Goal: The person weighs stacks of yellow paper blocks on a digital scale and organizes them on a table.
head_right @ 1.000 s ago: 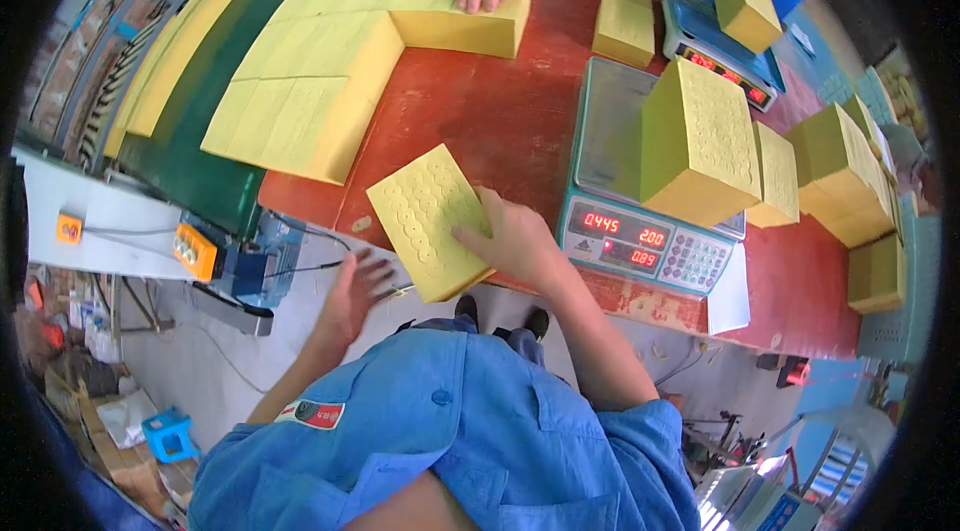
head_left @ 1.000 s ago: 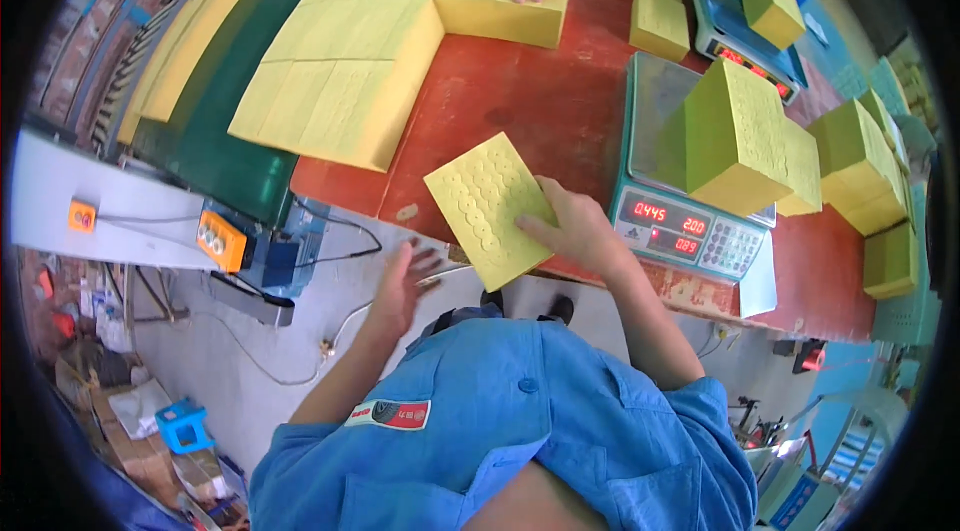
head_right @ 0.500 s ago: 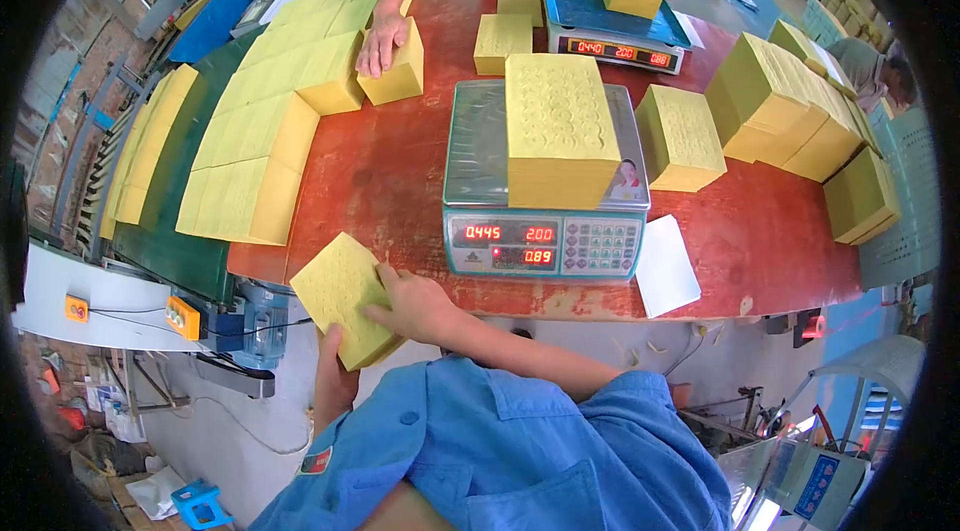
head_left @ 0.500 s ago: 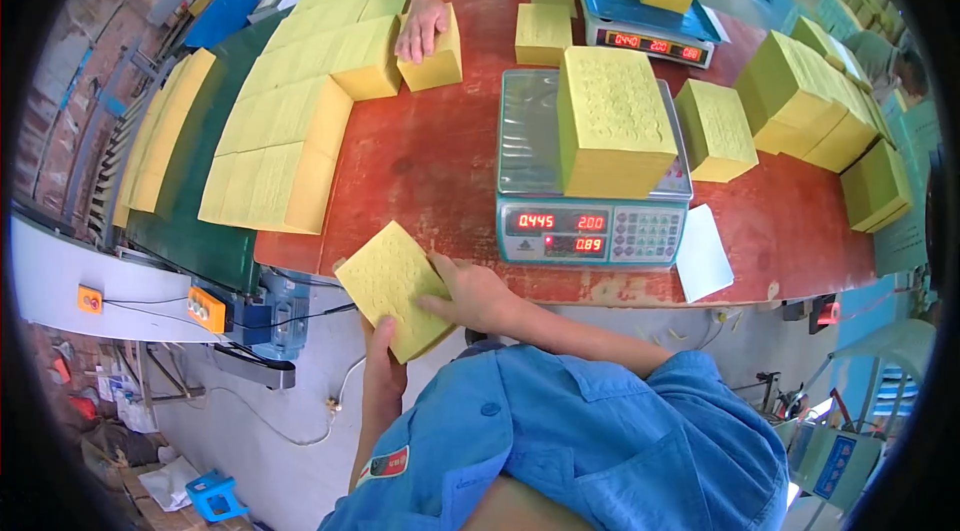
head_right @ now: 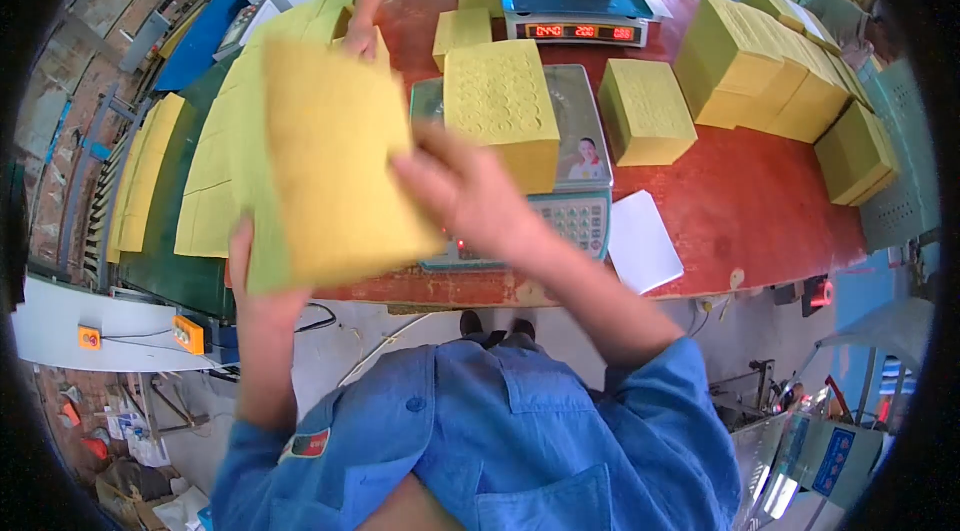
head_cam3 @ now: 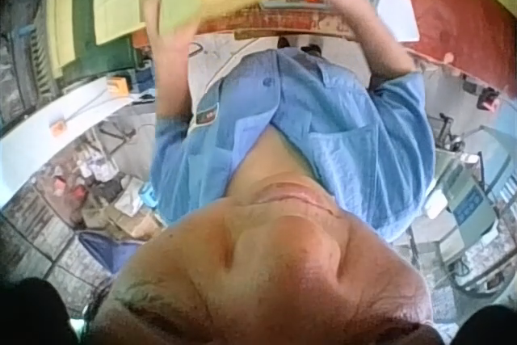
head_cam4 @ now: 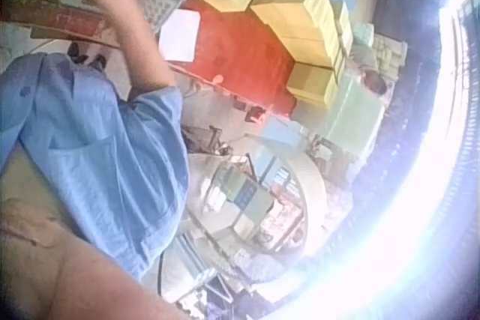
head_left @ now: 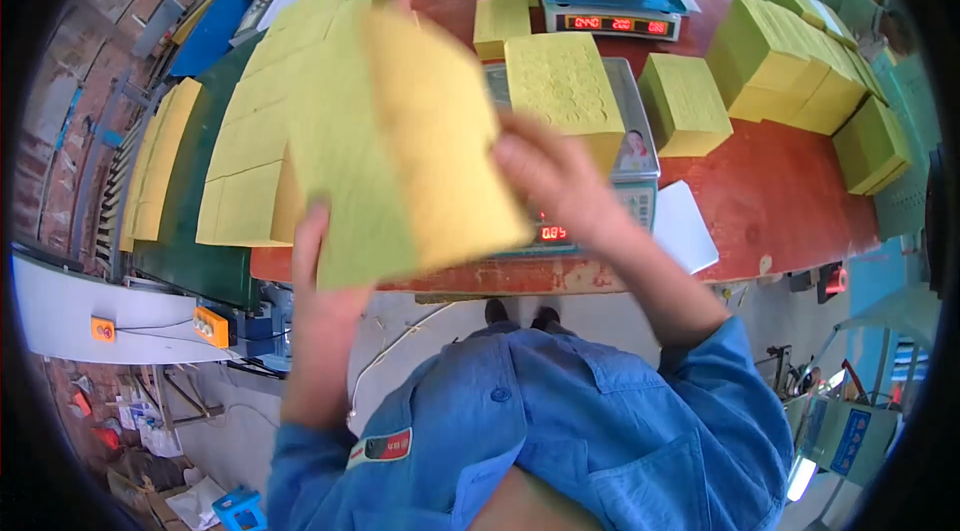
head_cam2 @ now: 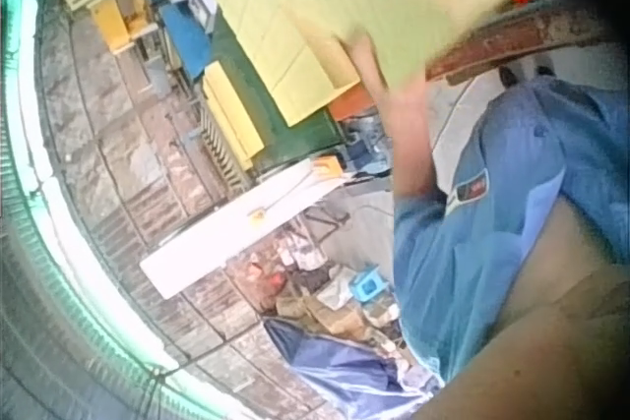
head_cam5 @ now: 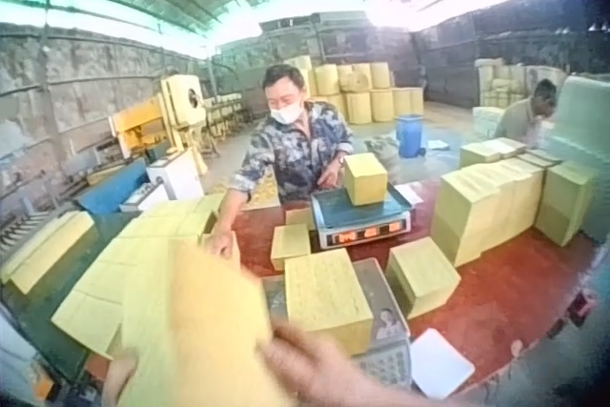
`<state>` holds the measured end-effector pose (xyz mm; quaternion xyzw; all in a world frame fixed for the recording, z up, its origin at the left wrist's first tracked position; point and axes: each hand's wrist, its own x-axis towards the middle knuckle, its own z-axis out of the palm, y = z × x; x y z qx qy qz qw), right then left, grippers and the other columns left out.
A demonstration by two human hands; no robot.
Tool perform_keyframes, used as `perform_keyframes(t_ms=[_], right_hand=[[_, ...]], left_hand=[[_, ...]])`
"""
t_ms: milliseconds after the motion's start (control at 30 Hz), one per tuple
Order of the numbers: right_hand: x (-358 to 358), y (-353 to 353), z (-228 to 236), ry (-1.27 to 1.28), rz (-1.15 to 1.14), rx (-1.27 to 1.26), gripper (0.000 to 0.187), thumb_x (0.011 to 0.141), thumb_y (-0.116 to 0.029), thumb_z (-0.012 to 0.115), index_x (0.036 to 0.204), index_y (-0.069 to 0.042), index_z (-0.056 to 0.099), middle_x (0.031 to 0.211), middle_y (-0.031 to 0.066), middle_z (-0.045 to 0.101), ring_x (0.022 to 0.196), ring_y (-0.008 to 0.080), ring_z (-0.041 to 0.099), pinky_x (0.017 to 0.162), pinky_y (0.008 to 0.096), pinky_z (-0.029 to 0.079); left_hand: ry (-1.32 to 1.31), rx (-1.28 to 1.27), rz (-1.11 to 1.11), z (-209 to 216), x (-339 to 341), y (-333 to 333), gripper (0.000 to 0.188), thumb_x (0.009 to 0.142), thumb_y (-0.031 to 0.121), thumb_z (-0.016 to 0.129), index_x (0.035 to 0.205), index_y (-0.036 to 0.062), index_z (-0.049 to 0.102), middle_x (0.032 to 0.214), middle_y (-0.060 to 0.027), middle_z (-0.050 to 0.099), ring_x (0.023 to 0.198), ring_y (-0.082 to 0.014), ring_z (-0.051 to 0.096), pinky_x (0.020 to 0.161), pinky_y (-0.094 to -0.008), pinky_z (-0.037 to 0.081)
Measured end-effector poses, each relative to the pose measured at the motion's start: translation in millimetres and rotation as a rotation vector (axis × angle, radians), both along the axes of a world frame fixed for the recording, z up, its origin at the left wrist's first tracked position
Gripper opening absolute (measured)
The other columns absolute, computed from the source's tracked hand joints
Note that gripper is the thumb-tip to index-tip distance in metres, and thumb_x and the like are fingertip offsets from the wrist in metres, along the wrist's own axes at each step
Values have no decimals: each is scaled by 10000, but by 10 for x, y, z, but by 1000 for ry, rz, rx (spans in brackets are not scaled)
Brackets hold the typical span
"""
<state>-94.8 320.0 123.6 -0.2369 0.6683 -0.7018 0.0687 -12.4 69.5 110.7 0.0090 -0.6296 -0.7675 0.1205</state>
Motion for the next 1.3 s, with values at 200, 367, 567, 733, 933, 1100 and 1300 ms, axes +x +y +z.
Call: perform_keyframes(t_ms=[200, 367, 567, 733, 933, 1100, 1300], right_hand=[[-1004, 719, 202, -275, -144, -184, 339, 947, -282, 562, 1150, -20, 633, 941, 27, 674, 773, 115, 628, 676, 229, 483], [-1169, 908, -64, -398, -232, -192, 287, 954, -247, 538, 1072, -13, 655, 907, 52, 683, 738, 106, 632, 687, 251, 519], [-1242, 984, -269, -381, -137, -239, 288, 956, -247, 528, 1038, -9, 667, 908, 56, 683, 736, 109, 634, 673, 256, 519], [-1166, 967, -238, -352, -181, -181, 300, 954, -238, 516, 1055, 0, 669, 911, 60, 683, 756, 107, 636, 676, 254, 514], [-1169, 949, -296, -310, -215, -163, 297, 938, -225, 524, 1066, -2, 671, 901, 63, 679, 725, 113, 615, 654, 257, 492], [-1180, 932, -379, -219, -296, -38, 289, 908, -234, 560, 1026, -10, 697, 905, 43, 682, 707, 112, 576, 603, 260, 438], [-1116, 959, -465, -209, -377, -21, 384, 932, -315, 522, 1168, -42, 653, 1056, 47, 663, 875, 138, 581, 749, 282, 447]], left_hand=[[-217, 211, -456, 784, -1333, 773, 656, 873, 441, 613, 1395, 106, 402, 1314, -134, 496, 1156, -306, 533, 879, -521, 490], [-319, 14, -504, 693, -1594, 1063, 750, 814, 554, 627, 1395, 126, 423, 1321, -132, 488, 1227, -309, 465, 907, -599, 423], [-349, -30, -551, 538, -1721, 1048, 779, 796, 600, 618, 1394, 137, 431, 1344, -119, 474, 1247, -311, 437, 914, -609, 406], [-370, -79, -500, 529, -1706, 1043, 781, 791, 612, 615, 1394, 149, 434, 1353, -99, 471, 1266, -302, 412, 911, -613, 407], [-350, -120, -472, 548, -1656, 1067, 773, 799, 626, 599, 1390, 155, 439, 1356, -97, 468, 1265, -296, 417, 920, -603, 413], [-288, -305, -360, 478, -1643, 980, 716, 872, 661, 484, 1342, 121, 501, 1214, -75, 584, 1115, -191, 517, 872, -420, 451], [-202, -117, -392, 30, -1642, 857, 828, 916, 717, 280, 1391, 58, 442, 1328, -69, 528, 1198, -186, 477, 984, -369, 363]])
